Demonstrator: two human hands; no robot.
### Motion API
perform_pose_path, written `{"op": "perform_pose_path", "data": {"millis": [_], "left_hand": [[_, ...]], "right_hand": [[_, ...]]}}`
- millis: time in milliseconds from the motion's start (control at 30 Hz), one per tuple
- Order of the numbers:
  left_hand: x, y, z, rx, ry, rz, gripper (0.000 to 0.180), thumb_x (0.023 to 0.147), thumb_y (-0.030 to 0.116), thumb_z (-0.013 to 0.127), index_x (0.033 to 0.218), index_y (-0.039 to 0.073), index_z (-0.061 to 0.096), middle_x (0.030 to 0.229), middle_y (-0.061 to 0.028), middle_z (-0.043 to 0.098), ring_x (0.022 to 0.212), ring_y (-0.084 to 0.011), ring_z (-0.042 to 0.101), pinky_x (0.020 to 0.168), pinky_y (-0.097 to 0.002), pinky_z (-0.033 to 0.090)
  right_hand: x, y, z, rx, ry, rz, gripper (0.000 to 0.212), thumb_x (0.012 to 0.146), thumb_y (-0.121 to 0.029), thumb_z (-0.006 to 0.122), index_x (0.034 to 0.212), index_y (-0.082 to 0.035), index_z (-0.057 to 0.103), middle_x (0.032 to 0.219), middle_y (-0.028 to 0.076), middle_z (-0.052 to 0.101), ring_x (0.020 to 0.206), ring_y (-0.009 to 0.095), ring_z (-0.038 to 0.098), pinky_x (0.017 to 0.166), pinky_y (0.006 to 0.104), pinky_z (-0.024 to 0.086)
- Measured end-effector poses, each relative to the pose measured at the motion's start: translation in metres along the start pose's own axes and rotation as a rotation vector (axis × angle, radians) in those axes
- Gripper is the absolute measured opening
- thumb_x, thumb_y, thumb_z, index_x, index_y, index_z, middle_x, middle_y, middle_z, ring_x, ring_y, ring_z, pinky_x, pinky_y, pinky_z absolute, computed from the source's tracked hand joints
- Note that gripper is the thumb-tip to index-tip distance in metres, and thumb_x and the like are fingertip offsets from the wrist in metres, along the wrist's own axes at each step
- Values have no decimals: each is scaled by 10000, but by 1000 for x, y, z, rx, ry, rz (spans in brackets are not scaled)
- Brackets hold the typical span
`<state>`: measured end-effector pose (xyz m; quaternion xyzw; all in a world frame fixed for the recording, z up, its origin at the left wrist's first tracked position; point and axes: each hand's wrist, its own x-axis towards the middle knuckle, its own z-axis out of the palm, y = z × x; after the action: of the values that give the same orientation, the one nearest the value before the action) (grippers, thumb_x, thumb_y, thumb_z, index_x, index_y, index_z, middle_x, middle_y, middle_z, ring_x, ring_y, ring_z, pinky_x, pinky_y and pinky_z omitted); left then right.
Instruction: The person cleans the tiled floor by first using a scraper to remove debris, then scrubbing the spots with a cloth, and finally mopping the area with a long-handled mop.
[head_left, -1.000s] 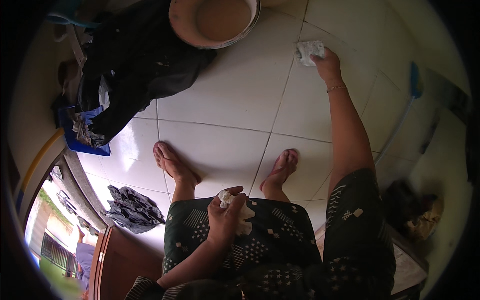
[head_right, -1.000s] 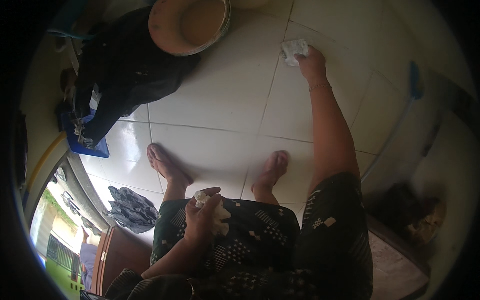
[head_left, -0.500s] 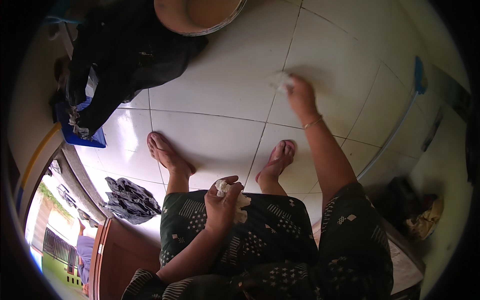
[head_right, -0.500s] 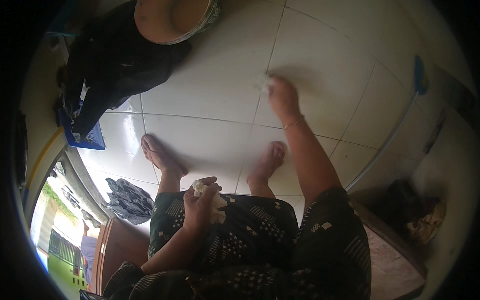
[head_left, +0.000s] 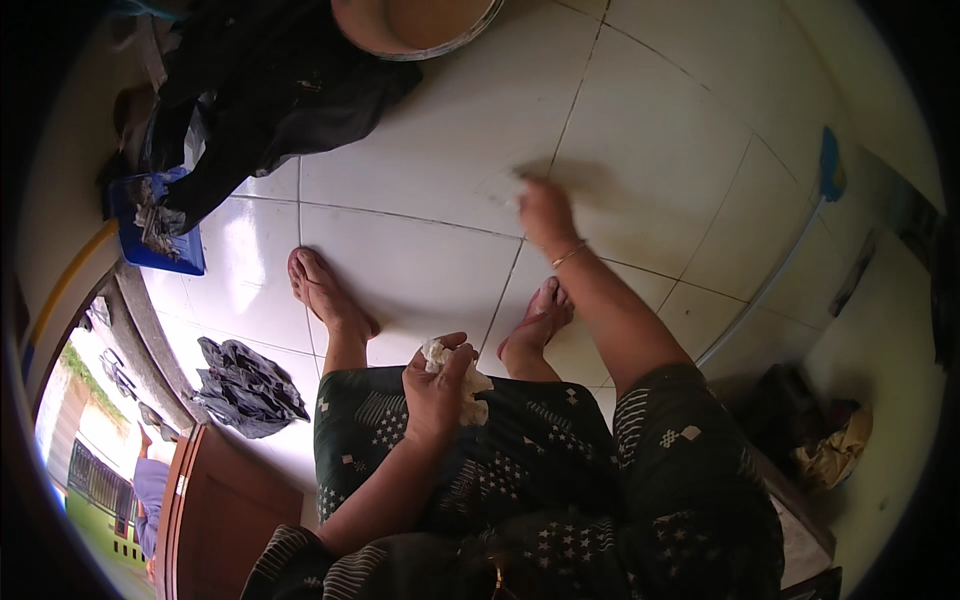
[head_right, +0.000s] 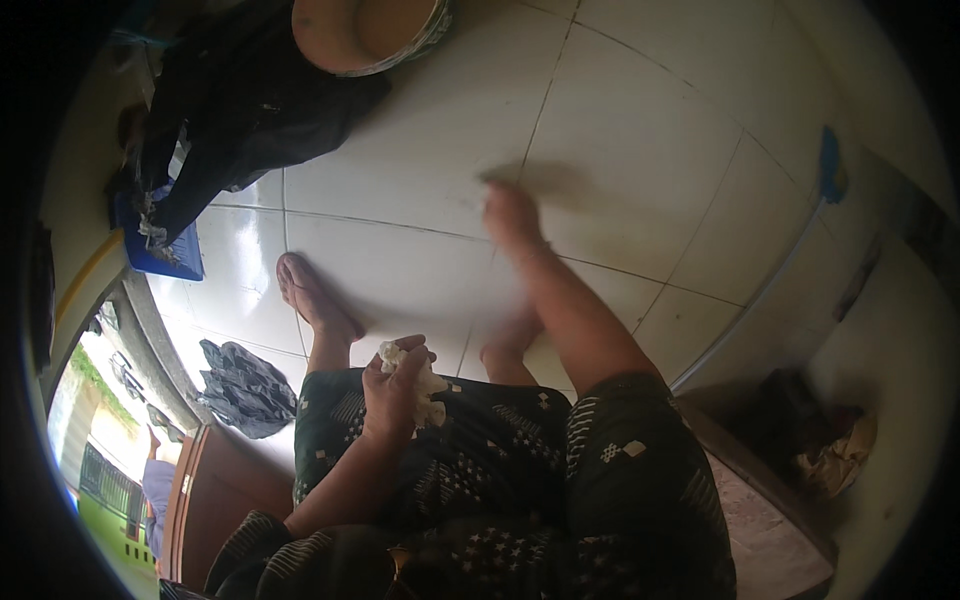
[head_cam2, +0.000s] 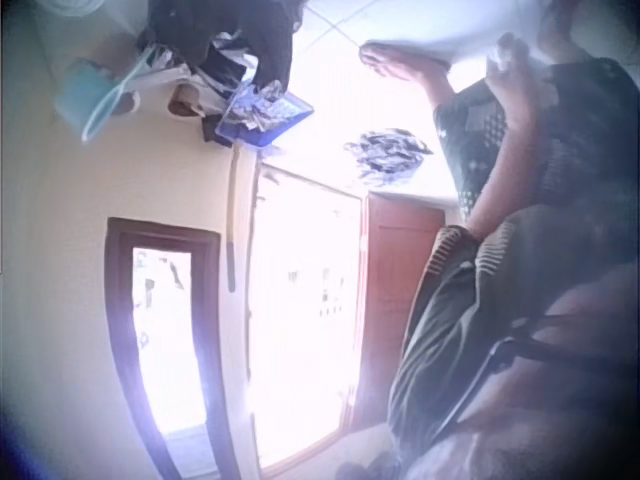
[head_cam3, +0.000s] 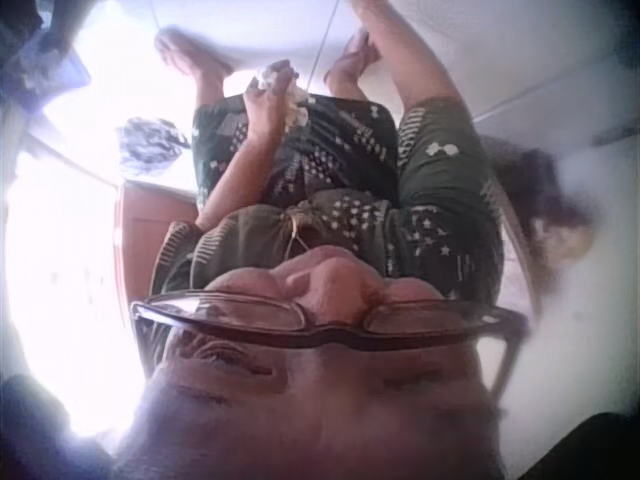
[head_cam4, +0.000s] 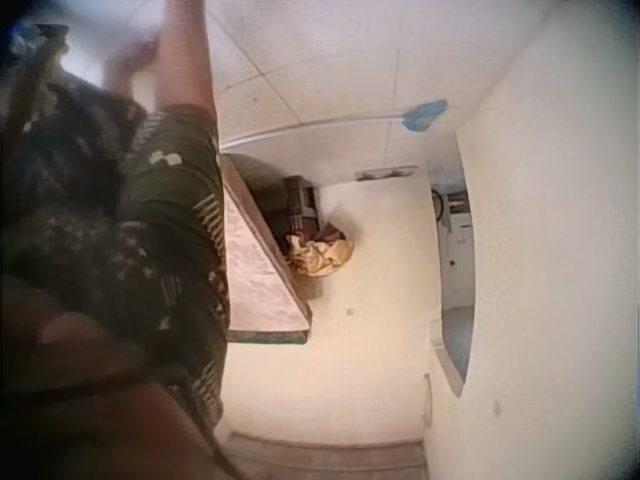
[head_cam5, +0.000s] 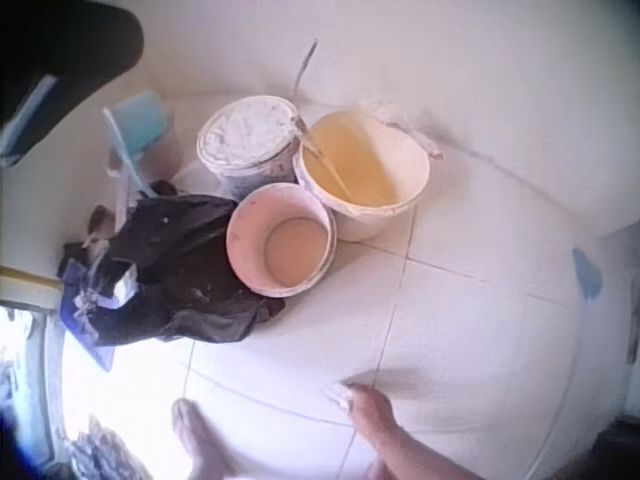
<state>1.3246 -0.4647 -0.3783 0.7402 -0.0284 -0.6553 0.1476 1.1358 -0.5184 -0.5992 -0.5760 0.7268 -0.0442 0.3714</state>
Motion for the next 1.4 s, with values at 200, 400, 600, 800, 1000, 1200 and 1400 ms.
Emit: {"op": "perform_pose_path", "data": {"millis": [200, 400, 600, 800, 1000, 1200, 1400], "left_hand": [[-70, 18, -25, -56, 41, 56, 283, 819, 139, 566, 1037, -41, 536, 806, -83, 580, 683, -125, 561, 601, -234, 466], [-92, -11, -56, 25, 122, 54, 248, 804, 127, 607, 991, -31, 566, 793, -50, 614, 690, -88, 558, 620, -223, 460], [-47, -71, -102, 66, 116, 46, 283, 793, 144, 614, 1000, -41, 562, 786, -50, 595, 683, -99, 551, 608, -223, 457], [-11, -119, -151, -111, 137, 11, 254, 801, 135, 620, 978, -36, 560, 780, -47, 579, 651, -103, 548, 584, -235, 475], [-9, -138, -182, 13, 65, 31, 243, 795, 140, 629, 959, -29, 568, 761, -46, 587, 656, -88, 551, 588, -234, 474], [-37, -91, -195, 70, -146, 7, 226, 775, 144, 614, 936, -13, 590, 716, -107, 620, 594, -141, 594, 578, -276, 479], [-36, -80, -219, 183, -130, 164, 237, 736, 159, 614, 924, 15, 600, 820, -176, 621, 764, -313, 610, 699, -356, 478]], "right_hand": [[12, -21, -25, 92, 181, 143, 174, 818, -168, 479, 875, -38, 580, 853, 169, 611, 840, 355, 578, 733, 450, 455], [-49, -34, 52, -76, -180, -23, 166, 807, -134, 458, 901, -57, 571, 903, 164, 601, 882, 343, 575, 781, 439, 457], [-24, -41, 3, 245, 365, 149, 130, 786, -100, 559, 882, -17, 586, 763, 182, 617, 702, 360, 601, 614, 416, 469], [-54, -141, 119, 21, 13, -53, 119, 764, -87, 544, 856, -16, 568, 802, 195, 601, 788, 378, 577, 704, 448, 457], [-11, -183, 126, 285, 360, 70, 116, 746, -97, 580, 823, -10, 571, 767, 203, 605, 757, 383, 586, 683, 441, 469], [3, -287, 170, 77, 184, -113, 110, 745, -80, 563, 819, 0, 548, 778, 202, 602, 774, 379, 584, 680, 434, 472], [6, -353, 207, -59, 229, -183, 117, 745, -65, 539, 843, -1, 546, 792, 215, 599, 782, 385, 583, 715, 445, 470]]}}
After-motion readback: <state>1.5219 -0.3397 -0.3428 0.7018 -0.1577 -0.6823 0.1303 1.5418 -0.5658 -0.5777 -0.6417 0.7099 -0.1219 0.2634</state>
